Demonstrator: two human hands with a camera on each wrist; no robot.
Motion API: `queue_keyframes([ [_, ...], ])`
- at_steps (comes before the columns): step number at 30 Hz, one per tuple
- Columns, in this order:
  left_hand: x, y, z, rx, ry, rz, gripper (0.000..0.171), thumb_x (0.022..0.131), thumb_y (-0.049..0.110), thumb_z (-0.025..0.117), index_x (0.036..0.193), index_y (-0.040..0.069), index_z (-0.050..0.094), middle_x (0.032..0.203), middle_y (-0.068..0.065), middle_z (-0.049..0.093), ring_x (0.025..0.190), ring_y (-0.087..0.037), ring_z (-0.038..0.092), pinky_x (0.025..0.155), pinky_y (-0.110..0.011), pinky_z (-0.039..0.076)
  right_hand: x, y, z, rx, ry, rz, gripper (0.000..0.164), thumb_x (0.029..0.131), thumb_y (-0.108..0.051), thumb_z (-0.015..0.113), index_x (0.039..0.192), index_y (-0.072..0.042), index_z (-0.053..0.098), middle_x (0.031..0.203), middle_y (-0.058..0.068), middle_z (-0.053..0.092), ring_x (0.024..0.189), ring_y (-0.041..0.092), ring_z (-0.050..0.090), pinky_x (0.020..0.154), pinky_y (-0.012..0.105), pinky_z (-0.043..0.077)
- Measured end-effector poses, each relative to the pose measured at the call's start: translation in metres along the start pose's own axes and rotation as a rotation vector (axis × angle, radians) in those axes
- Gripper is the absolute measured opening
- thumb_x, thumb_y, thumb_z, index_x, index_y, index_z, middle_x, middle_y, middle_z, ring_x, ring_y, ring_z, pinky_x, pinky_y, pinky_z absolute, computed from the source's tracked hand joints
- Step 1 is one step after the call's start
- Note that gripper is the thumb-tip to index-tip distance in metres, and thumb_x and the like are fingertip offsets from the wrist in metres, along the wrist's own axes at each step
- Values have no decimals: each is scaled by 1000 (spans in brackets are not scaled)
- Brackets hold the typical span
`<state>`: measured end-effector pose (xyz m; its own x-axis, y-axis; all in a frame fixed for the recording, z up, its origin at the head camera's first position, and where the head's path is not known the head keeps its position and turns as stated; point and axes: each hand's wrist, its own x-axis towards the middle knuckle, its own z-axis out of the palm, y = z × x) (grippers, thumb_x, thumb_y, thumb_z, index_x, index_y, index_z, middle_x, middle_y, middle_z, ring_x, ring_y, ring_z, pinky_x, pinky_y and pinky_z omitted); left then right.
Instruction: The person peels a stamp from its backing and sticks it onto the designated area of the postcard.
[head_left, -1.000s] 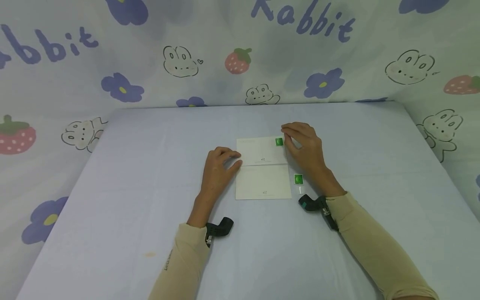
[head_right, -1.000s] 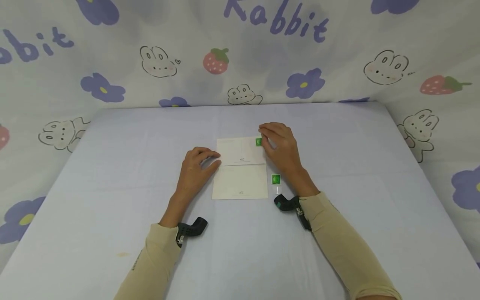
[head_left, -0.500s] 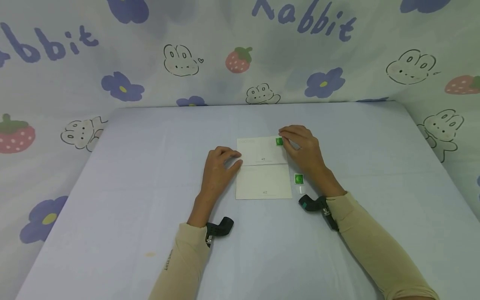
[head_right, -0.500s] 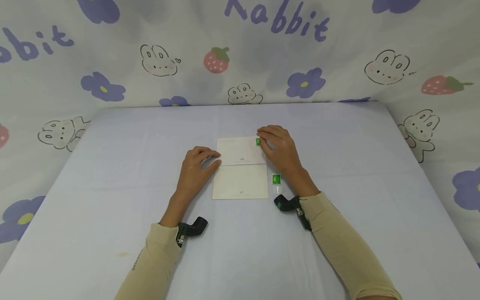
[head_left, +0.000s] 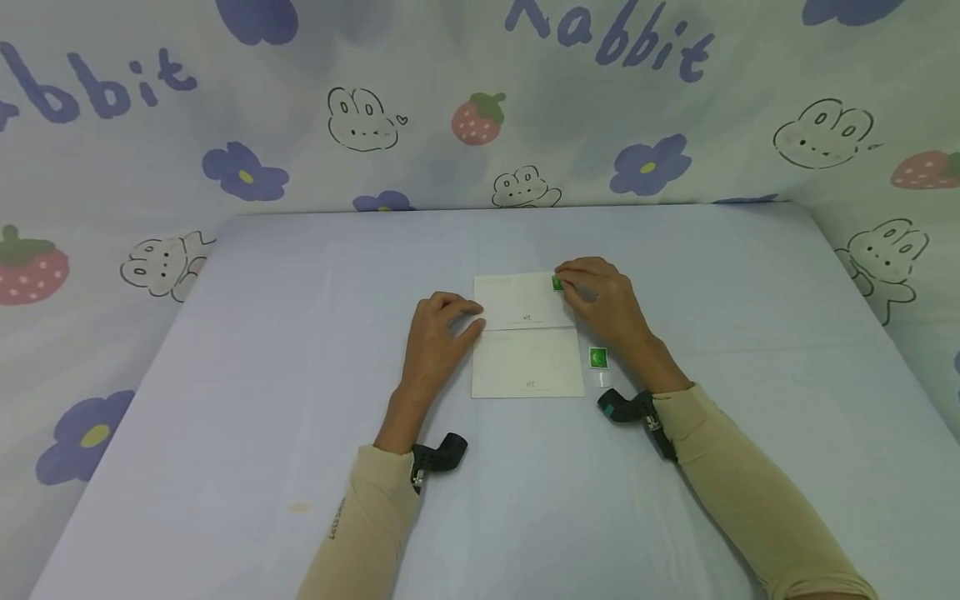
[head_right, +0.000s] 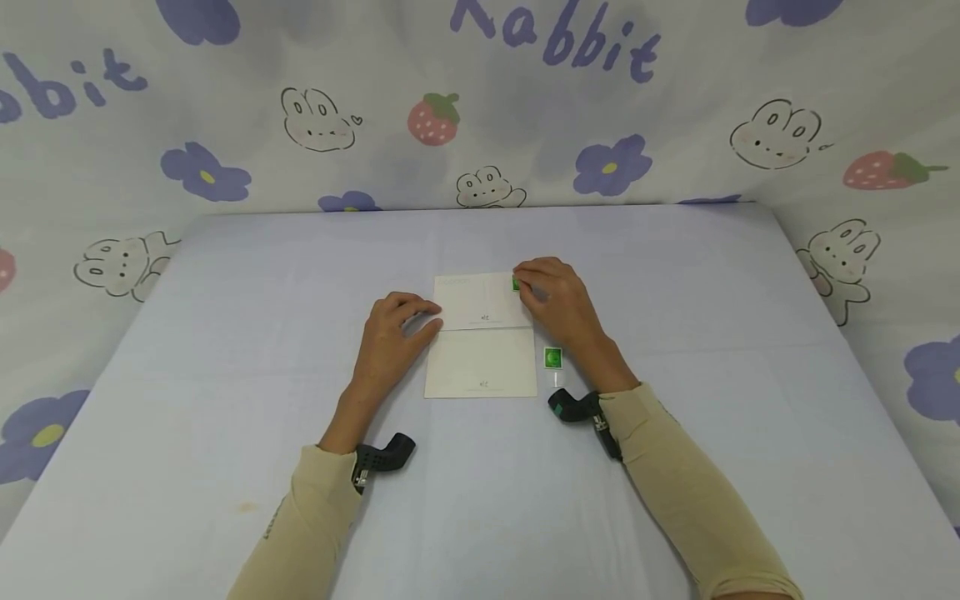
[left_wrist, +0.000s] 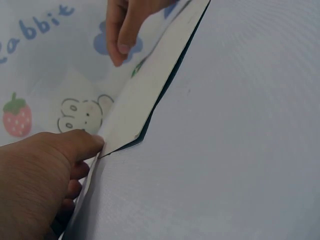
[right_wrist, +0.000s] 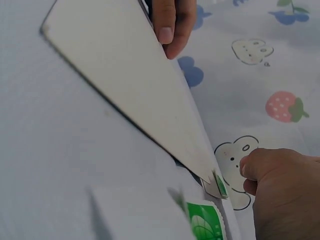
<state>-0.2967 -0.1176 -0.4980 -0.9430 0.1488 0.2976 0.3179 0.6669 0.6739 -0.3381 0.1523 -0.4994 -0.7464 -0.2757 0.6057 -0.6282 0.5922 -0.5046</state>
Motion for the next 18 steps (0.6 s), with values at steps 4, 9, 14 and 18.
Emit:
queue_keyframes([
  [4, 0, 0, 0, 7, 1, 4, 16, 89, 15, 78, 104, 10, 77, 111, -6, 61, 103, -26, 52, 87, -37, 43, 0, 2, 1, -1, -12, -1, 17, 86, 6, 74, 103, 4, 76, 111, 13, 72, 110, 29, 63, 97, 38, 50],
  [9, 2, 0, -1, 11, 4, 6, 16, 89, 14, 78, 104, 10, 77, 111, -6, 62, 104, -26, 52, 87, -37, 43, 1, 3, 2, 7, -27, 20, 17, 86, 6, 75, 102, 3, 77, 111, 14, 72, 111, 29, 63, 97, 40, 49],
  [14, 3, 0, -2, 13, -6, -3, 16, 89, 14, 78, 105, 10, 77, 112, -7, 62, 105, -26, 52, 88, -38, 43, 1, 2, 3, 6, -58, 63, 18, 87, 5, 74, 104, 1, 77, 112, 12, 72, 113, 28, 63, 99, 40, 48],
  [18, 4, 0, -2, 17, -12, -9, 16, 89, 14, 78, 105, 10, 77, 112, -6, 61, 105, -26, 52, 89, -38, 43, 0, 2, 2, -4, -91, 87, 19, 87, 2, 75, 106, 1, 77, 114, 12, 71, 114, 28, 62, 99, 40, 48],
])
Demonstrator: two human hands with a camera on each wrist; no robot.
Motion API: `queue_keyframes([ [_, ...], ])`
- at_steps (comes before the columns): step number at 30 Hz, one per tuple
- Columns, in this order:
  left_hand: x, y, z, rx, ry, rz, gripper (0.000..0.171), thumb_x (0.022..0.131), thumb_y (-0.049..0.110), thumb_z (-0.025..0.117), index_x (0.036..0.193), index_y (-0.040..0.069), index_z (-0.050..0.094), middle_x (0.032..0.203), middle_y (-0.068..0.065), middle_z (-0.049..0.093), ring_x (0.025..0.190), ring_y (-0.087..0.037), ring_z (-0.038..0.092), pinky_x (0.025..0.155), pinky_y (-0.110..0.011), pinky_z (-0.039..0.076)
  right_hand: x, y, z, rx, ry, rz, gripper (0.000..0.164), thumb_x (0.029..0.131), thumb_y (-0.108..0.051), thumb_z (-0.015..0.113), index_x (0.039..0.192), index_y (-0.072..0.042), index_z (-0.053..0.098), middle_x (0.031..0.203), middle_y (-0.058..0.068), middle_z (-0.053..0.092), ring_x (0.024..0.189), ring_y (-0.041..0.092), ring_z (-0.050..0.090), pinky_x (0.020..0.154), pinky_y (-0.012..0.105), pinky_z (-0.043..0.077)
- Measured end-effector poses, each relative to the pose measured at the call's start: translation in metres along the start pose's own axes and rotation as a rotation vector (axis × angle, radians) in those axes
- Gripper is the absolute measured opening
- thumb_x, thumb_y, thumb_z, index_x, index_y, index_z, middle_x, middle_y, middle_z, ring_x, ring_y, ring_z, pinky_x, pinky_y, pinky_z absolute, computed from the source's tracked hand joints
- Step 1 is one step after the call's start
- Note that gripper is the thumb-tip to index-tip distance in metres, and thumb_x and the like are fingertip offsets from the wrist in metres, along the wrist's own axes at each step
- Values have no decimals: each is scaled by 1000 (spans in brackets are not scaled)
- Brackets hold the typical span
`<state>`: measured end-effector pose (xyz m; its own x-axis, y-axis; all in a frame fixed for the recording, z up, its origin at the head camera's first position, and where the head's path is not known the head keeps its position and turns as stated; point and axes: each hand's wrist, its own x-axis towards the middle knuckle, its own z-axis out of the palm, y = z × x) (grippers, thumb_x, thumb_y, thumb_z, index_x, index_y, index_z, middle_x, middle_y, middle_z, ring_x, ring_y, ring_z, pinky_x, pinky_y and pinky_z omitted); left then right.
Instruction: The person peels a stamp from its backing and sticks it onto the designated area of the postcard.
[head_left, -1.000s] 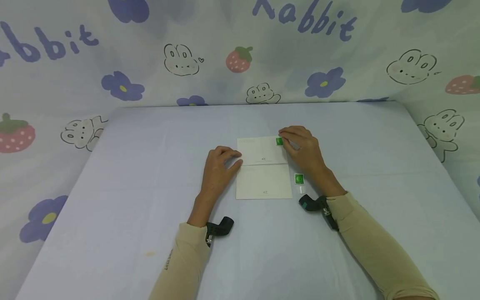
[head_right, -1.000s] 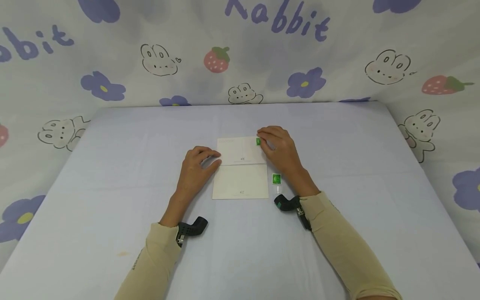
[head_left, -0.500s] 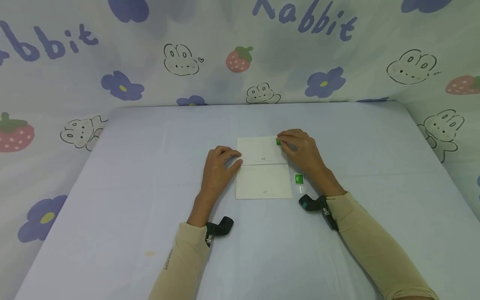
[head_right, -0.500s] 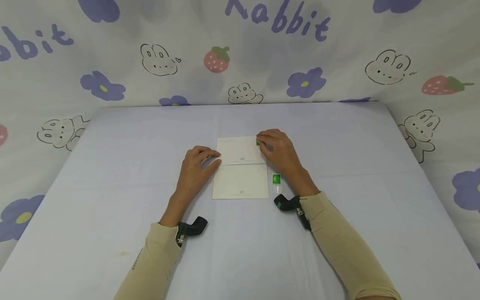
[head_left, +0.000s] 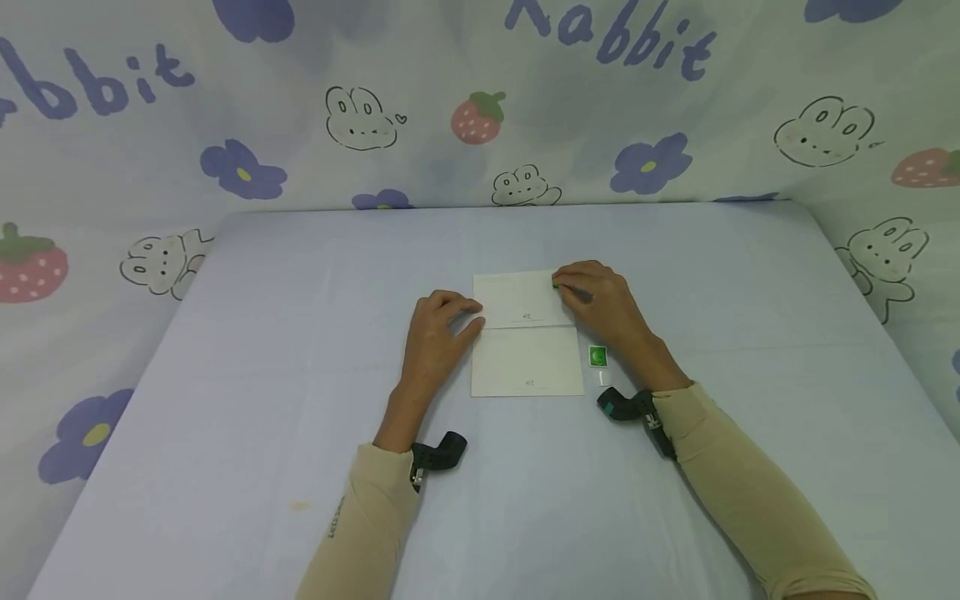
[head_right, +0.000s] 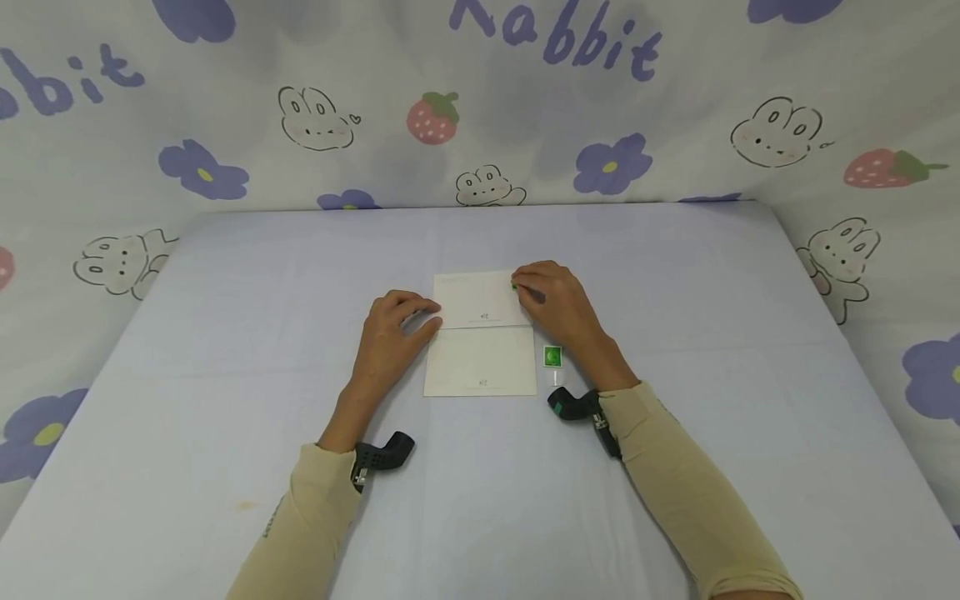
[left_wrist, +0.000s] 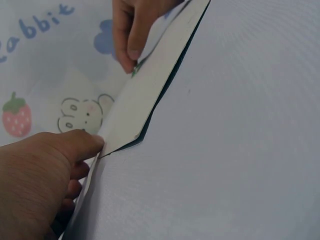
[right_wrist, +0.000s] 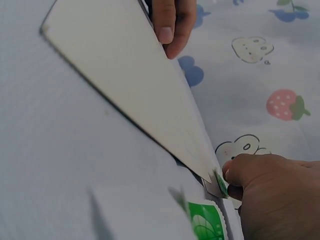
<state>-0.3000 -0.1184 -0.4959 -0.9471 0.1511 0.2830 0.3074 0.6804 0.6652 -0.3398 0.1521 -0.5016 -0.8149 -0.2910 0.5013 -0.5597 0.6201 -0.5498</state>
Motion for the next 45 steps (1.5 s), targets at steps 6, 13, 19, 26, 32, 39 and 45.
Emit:
queue_keyframes([
  [6, 0, 3, 0, 7, 7, 7, 17, 89, 15, 78, 105, 10, 77, 112, -6, 61, 105, -26, 52, 89, -38, 44, 0, 0, -3, -13, -49, 33, 19, 89, 0, 74, 108, 0, 76, 116, 12, 71, 116, 28, 61, 102, 39, 47],
  [13, 0, 3, -1, 0, 2, -1, 17, 89, 15, 78, 105, 11, 76, 113, -6, 61, 105, -26, 51, 89, -38, 43, -1, -1, -4, -8, -69, 59, 20, 90, -2, 74, 110, 0, 76, 118, 11, 70, 118, 27, 60, 103, 38, 46],
  [19, -1, 2, 0, -3, 1, -8, 16, 90, 15, 78, 105, 11, 76, 112, -6, 61, 104, -26, 51, 88, -38, 43, -3, 2, -2, 26, -26, 117, 18, 92, -5, 73, 110, -6, 77, 120, 7, 69, 120, 23, 59, 103, 35, 45],
  [26, -3, 2, 0, -7, -1, -14, 17, 90, 15, 78, 106, 11, 76, 113, -6, 61, 105, -26, 51, 89, -39, 43, -11, 3, -3, 79, 16, 255, 15, 94, -13, 70, 107, -13, 78, 119, 0, 68, 119, 19, 59, 104, 38, 44],
  [32, -3, 1, 1, -10, 4, -18, 19, 90, 17, 77, 108, 11, 76, 113, -6, 61, 105, -26, 51, 90, -39, 43, -18, 1, -6, 104, 25, 302, 12, 94, -15, 70, 102, -16, 78, 112, -4, 67, 111, 14, 60, 95, 35, 48],
  [39, -5, 2, 3, -7, 6, -31, 19, 90, 17, 77, 108, 11, 76, 114, -7, 61, 107, -26, 51, 90, -40, 43, -27, -1, -12, 152, 21, 318, 9, 93, -15, 73, 101, -14, 77, 107, -4, 67, 101, 12, 61, 88, 33, 50],
  [45, -6, 0, 4, -8, 26, -7, 19, 90, 18, 78, 107, 12, 76, 113, -6, 62, 106, -27, 52, 91, -39, 43, -37, -8, -18, 183, -8, 349, 9, 94, -17, 73, 100, -12, 77, 107, -3, 66, 102, 14, 60, 89, 35, 50],
])
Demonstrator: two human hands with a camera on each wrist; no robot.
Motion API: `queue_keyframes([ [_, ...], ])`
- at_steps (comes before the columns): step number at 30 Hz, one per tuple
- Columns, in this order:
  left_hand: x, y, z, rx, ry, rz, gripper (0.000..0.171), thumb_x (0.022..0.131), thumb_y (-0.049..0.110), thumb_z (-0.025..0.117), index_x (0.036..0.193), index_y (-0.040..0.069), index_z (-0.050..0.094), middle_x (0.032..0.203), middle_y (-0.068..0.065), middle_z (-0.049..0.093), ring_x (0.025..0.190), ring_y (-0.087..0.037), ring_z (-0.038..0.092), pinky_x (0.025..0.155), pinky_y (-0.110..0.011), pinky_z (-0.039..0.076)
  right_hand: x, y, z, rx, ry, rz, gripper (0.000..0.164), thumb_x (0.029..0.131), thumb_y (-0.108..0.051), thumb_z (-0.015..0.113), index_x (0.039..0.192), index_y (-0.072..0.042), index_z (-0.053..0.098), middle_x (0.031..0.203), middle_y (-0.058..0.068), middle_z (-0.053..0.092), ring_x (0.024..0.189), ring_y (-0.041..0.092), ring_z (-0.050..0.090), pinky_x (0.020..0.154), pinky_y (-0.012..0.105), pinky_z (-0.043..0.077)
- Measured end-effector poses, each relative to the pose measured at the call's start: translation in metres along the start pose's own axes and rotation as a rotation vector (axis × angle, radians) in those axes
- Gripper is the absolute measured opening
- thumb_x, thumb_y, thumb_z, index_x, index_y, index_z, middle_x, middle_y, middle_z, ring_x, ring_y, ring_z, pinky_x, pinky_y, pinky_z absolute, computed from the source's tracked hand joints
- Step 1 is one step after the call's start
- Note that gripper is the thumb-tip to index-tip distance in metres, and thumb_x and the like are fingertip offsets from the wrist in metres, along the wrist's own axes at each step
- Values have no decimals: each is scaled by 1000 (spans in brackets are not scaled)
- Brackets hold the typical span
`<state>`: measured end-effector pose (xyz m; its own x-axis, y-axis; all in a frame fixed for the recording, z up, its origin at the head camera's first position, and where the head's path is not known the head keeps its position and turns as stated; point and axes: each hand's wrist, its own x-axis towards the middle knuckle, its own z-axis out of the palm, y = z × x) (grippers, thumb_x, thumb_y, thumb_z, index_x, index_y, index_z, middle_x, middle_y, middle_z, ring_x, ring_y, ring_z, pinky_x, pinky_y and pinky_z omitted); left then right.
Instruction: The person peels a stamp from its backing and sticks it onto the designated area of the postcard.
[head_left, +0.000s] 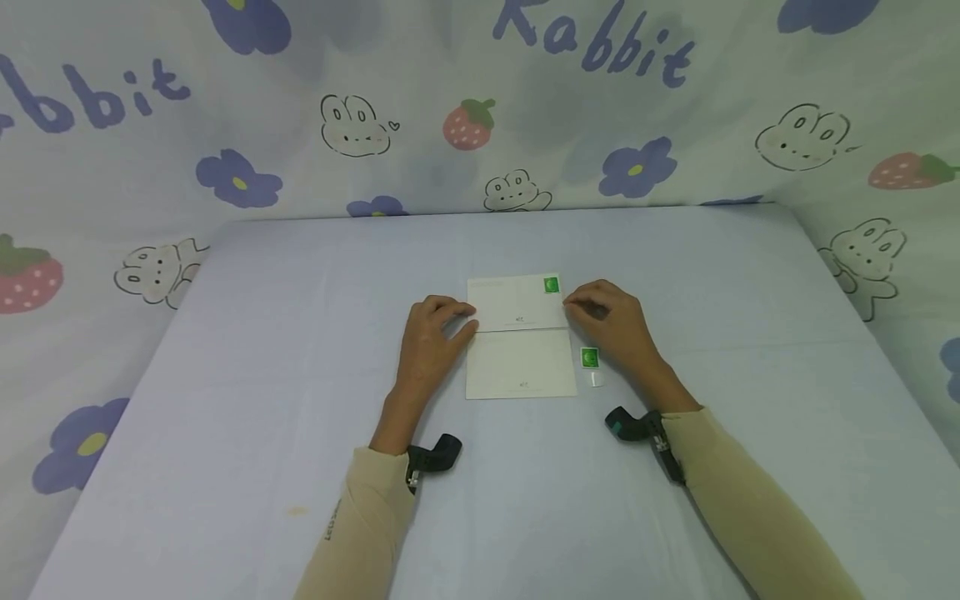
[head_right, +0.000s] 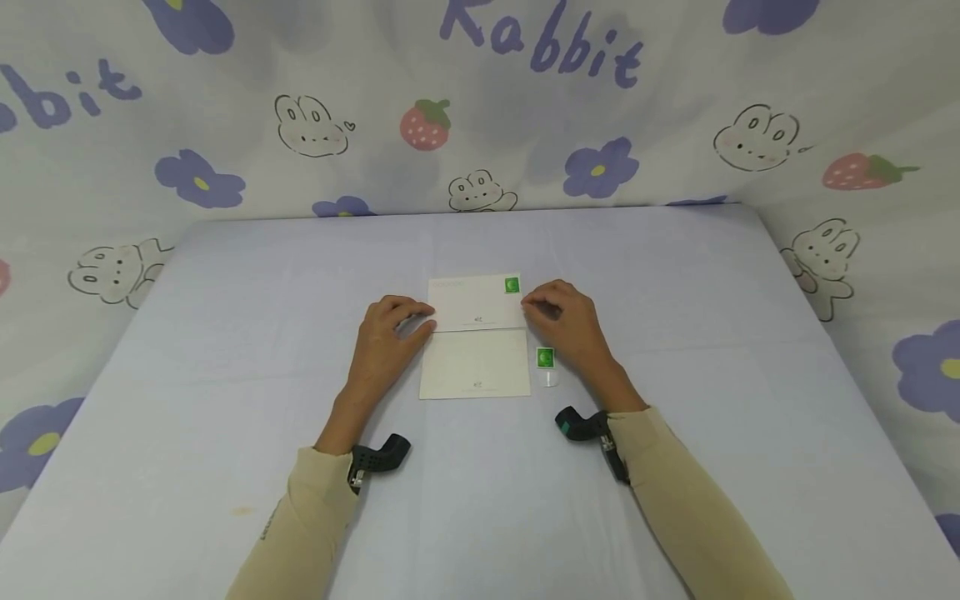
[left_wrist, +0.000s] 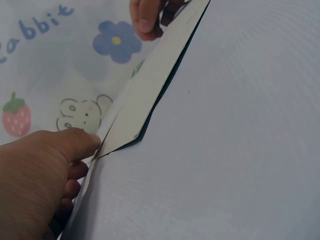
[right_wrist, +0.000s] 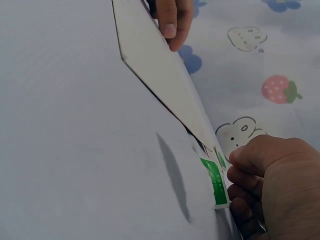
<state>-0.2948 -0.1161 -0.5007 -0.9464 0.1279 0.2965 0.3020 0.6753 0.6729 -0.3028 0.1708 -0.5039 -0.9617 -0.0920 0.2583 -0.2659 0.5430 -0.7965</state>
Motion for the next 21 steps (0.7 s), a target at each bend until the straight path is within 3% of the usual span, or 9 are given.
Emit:
queue_keyframes([
  [10, 0, -1, -1, -5, 2, 7, 18, 91, 18, 77, 108, 11, 76, 112, -6, 62, 105, -27, 52, 90, -40, 43, -16, 0, -5, -8, -10, 47, 6, 94, -21, 73, 98, -19, 76, 106, -9, 65, 103, 11, 59, 91, 35, 49],
  [21, -1, 0, -1, -1, -8, 13, 19, 91, 19, 77, 108, 11, 76, 113, -6, 62, 105, -27, 52, 90, -40, 43, -26, 0, -10, -20, -5, 29, 5, 94, -20, 73, 97, -19, 77, 107, -7, 66, 106, 12, 59, 92, 37, 48],
])
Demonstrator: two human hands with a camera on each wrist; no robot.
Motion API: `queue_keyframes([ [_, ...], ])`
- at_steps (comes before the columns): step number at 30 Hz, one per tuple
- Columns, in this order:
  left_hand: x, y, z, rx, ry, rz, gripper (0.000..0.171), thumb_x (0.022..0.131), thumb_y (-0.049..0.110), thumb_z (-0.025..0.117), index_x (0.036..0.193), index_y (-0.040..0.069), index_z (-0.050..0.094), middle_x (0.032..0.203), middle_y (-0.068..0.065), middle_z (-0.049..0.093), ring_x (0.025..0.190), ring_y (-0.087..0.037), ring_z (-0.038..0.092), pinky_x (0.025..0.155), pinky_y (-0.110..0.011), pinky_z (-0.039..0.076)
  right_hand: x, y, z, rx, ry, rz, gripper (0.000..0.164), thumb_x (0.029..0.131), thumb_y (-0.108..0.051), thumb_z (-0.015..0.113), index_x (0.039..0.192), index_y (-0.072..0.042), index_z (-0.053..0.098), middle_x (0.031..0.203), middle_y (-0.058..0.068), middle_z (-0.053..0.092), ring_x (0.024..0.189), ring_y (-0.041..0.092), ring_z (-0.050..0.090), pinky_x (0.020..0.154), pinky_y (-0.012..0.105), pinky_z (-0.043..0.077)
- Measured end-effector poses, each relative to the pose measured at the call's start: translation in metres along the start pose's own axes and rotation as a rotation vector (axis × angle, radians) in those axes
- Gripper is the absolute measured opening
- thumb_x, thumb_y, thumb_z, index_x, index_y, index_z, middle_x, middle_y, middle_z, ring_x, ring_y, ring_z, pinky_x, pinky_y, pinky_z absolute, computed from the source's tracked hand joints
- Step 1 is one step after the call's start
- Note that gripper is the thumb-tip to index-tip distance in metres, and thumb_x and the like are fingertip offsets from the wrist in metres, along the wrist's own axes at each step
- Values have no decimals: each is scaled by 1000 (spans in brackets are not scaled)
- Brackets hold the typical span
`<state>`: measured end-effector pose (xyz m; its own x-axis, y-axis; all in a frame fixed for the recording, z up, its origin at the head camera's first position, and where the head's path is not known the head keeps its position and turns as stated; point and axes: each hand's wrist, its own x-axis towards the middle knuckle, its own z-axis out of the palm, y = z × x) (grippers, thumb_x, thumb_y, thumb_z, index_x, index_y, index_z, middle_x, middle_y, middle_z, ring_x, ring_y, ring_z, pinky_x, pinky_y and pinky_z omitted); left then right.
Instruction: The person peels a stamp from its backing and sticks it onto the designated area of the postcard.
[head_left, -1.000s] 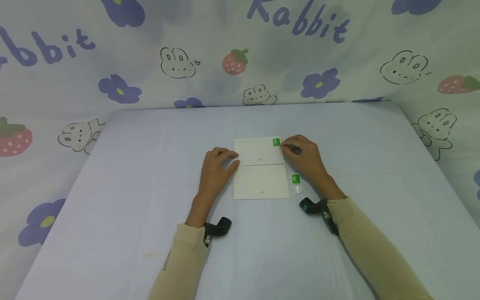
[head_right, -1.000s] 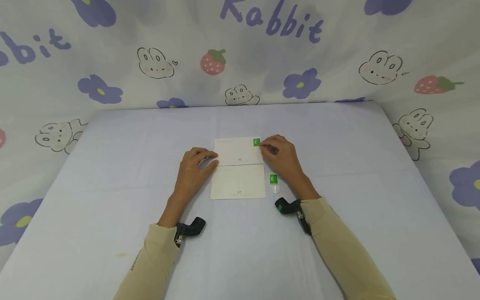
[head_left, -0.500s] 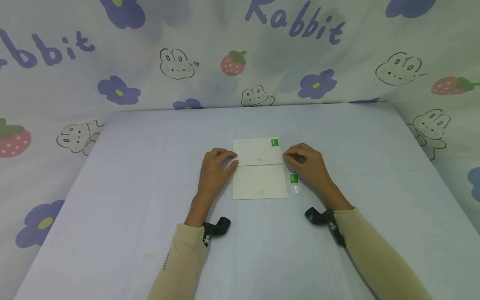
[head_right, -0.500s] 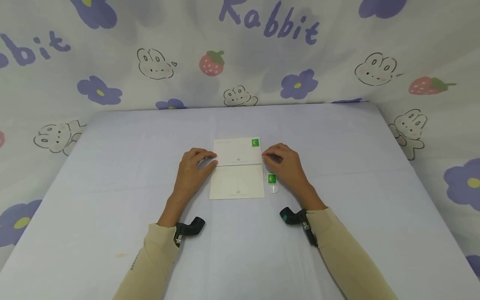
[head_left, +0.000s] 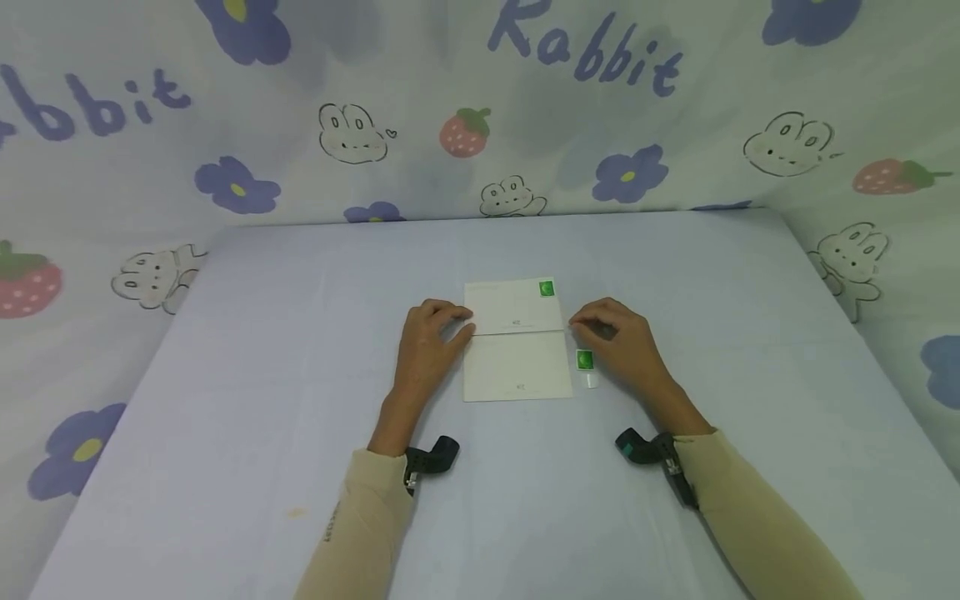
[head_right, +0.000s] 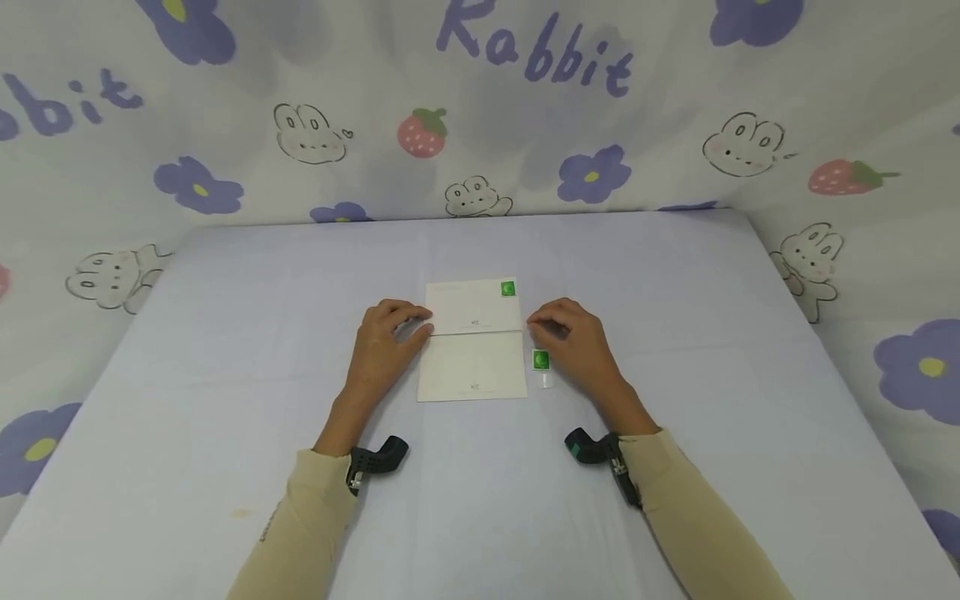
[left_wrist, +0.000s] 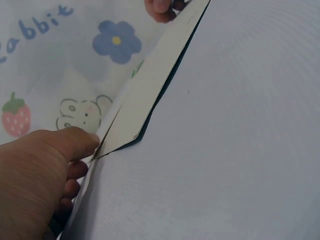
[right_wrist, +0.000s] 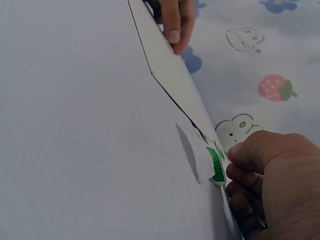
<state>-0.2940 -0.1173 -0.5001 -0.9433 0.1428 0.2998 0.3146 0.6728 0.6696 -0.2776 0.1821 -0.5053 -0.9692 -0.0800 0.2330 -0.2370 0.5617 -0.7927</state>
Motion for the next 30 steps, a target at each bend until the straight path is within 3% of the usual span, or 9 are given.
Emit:
queue_keyframes([
  [5, 0, 0, -2, -7, 9, 2, 19, 90, 18, 77, 108, 11, 76, 113, -6, 62, 106, -27, 52, 91, -40, 43, -3, -1, -2, -16, 7, -40, 6, 93, -21, 74, 98, -17, 77, 106, -5, 66, 105, 15, 60, 92, 38, 48],
  [19, -1, 0, -1, -8, 11, 11, 19, 90, 18, 77, 108, 12, 76, 112, -6, 62, 106, -27, 51, 91, -41, 43, -21, -3, -10, -49, 2, -45, 4, 92, -17, 75, 95, -16, 78, 105, -4, 66, 103, 16, 60, 90, 39, 49],
  [30, -1, 3, -1, -21, -7, -28, 18, 91, 18, 76, 109, 12, 76, 114, -6, 62, 107, -26, 52, 91, -41, 43, -30, 2, -16, -52, -17, -58, 6, 92, -19, 75, 98, -17, 77, 109, -5, 64, 106, 16, 59, 88, 39, 49],
])
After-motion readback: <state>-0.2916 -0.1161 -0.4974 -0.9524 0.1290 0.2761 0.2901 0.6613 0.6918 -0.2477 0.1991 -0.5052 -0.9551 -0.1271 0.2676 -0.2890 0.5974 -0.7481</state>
